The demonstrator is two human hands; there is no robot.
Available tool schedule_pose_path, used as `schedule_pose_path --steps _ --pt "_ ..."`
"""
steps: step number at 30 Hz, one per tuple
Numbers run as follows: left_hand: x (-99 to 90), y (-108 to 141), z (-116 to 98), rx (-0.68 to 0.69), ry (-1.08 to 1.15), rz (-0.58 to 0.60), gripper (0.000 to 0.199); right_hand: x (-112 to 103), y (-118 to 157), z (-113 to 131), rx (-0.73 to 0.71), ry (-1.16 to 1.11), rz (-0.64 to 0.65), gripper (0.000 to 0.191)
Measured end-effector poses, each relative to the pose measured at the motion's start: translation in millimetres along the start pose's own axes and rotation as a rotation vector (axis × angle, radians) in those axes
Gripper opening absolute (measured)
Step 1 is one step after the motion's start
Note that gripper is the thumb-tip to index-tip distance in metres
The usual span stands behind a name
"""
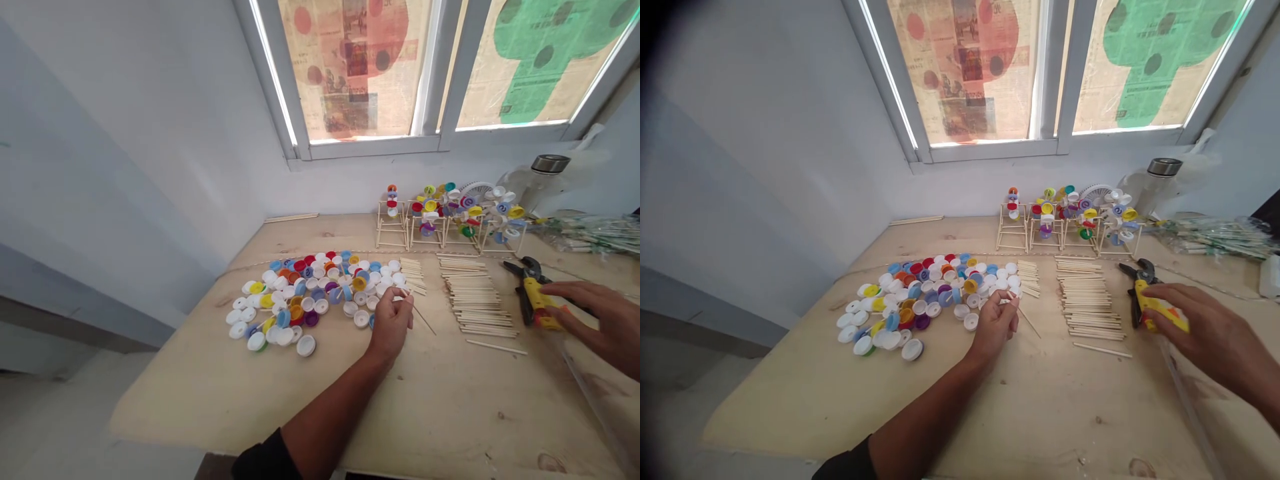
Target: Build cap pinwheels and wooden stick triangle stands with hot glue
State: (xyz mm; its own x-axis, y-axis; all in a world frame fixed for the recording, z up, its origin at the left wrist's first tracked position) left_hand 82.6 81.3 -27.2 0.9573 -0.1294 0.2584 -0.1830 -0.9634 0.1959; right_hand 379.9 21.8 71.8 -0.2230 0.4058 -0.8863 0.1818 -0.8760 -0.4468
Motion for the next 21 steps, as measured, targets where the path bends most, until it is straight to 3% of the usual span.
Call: schedule_pose_path --steps 5,8,13,17,21 --pt "-3.8 0 -3 0.031 0.006 -0.025 0.027 45 -37 121 -0.026 -0.402 0.181 0.03" --pt "-9.8 1 -8 0.05 0.016 -0.069 0.029 68 -58 156 -0.028 -0.463 0.159 0.025" --pt "-14.3 1 -12 0.071 0.03 -0.096 0.029 64 -72 165 -0.036 -0.226 -0.209 0.031" --pt "-16.8 1 -14 0.081 0.031 -0.119 0.029 69 -67 173 -0.035 -0.21 -0.097 0.038" --pt "-18.2 1 -15 0.073 0.048 -0.128 0.026 39 -25 128 0.111 -0.458 0.003 0.045"
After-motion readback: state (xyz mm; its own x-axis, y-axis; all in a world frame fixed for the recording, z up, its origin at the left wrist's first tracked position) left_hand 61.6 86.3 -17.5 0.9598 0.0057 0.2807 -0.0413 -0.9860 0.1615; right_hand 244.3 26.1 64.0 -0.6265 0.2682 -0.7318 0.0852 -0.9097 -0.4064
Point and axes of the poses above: each hand's wrist, its own y-axis away from the middle knuckle, its own x-axis out of the palm, z = x × y, the point moved 10 cm from there along -y, towards the middle knuckle, and after that the axes turned 7 degrees about -x, right-handed, at the moved point
